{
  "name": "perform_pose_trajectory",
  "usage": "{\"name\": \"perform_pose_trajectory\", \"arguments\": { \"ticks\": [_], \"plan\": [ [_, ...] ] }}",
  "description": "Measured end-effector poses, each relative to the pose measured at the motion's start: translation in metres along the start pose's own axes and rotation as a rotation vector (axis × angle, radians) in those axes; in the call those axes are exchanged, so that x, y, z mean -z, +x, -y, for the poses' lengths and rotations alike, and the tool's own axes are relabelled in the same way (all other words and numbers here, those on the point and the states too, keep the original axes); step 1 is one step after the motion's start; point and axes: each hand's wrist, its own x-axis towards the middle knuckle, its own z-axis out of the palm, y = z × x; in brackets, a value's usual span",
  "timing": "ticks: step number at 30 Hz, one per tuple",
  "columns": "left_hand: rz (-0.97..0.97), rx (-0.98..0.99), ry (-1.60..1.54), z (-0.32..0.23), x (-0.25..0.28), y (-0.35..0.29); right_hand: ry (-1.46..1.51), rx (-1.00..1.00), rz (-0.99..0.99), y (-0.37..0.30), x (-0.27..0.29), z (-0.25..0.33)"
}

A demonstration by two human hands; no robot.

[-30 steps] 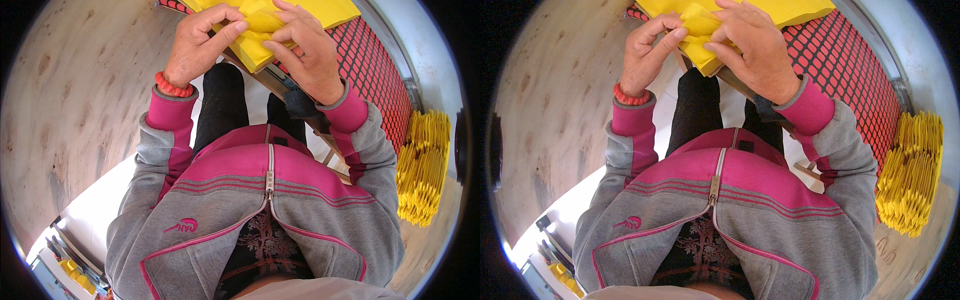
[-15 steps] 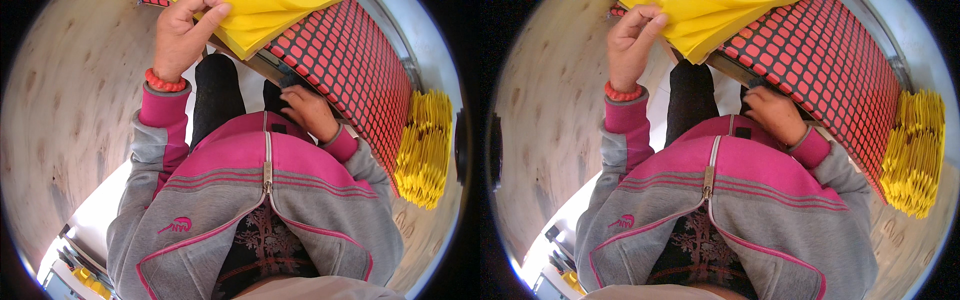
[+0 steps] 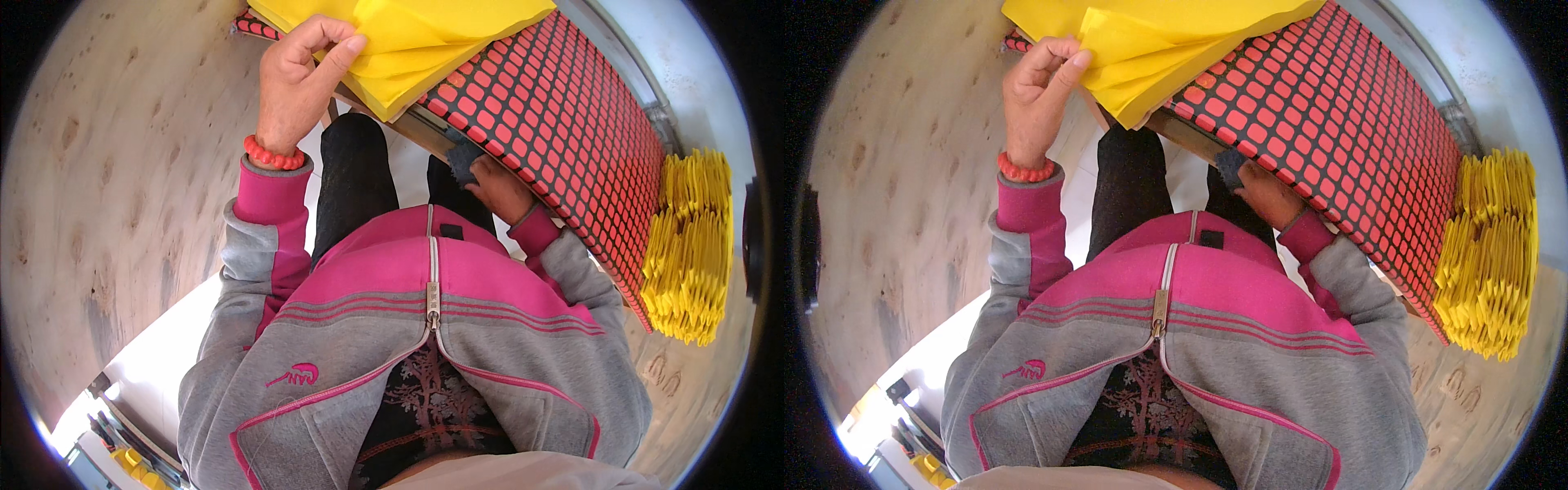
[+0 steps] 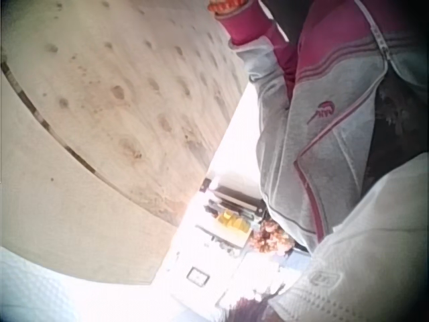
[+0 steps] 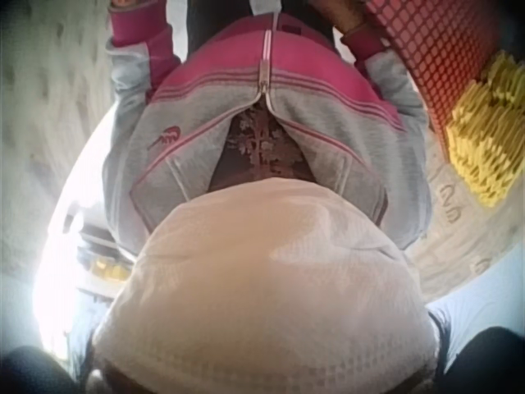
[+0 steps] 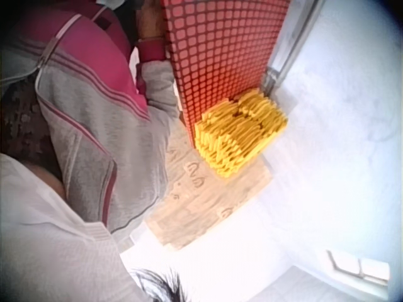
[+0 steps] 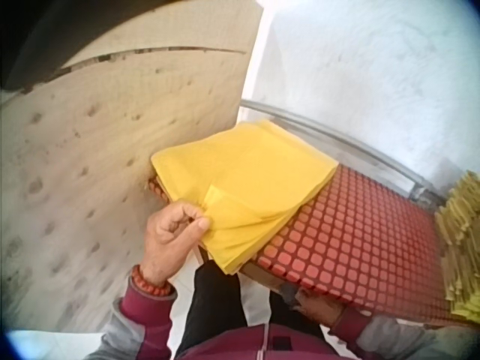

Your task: The person folds yellow paper sheets by hand on a patterned table, pressing creases and stacking the folded pieces. The person repeatedly picks up a sheet, folds it in half, and places it on a growing pile.

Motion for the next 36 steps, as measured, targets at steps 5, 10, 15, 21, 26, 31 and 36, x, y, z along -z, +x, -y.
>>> {"name": "perform_pose_trajectory", "arguments": {
  "ticks": [5, 10, 15, 21, 26, 31, 36],
  "plan": [
    [-0.011, 0.0, -0.019, -0.003, -0.002, 0.002, 0.007, 0.083, -0.03, 0.0, -0.006, -0.004],
    [0.046, 0.03, -0.029, -0.002, 0.003, -0.001, 0.056, -0.043, 0.142, 0.012, 0.036, 0.03],
    [0.036, 0.039, -0.043, 0.003, 0.005, -0.001, 0.392, 0.322, -0.344, 0.056, 0.135, 0.06],
    [0.054, 0.053, -0.051, 0.006, 0.007, -0.001, 0.136, 0.464, -0.732, 0.143, 0.189, 0.048],
    [0.066, 0.056, -0.021, 0.005, 0.011, 0.0, 0.143, 0.431, -0.599, 0.157, 0.188, 0.055],
    [0.025, 0.053, -0.085, 0.009, 0.007, -0.002, 0.266, 0.377, -0.591, 0.163, 0.178, 0.05],
    [0.0, 0.006, -0.151, 0.016, 0.008, 0.0, 0.498, 0.344, -0.566, 0.169, 0.167, 0.045]
  ]
}}
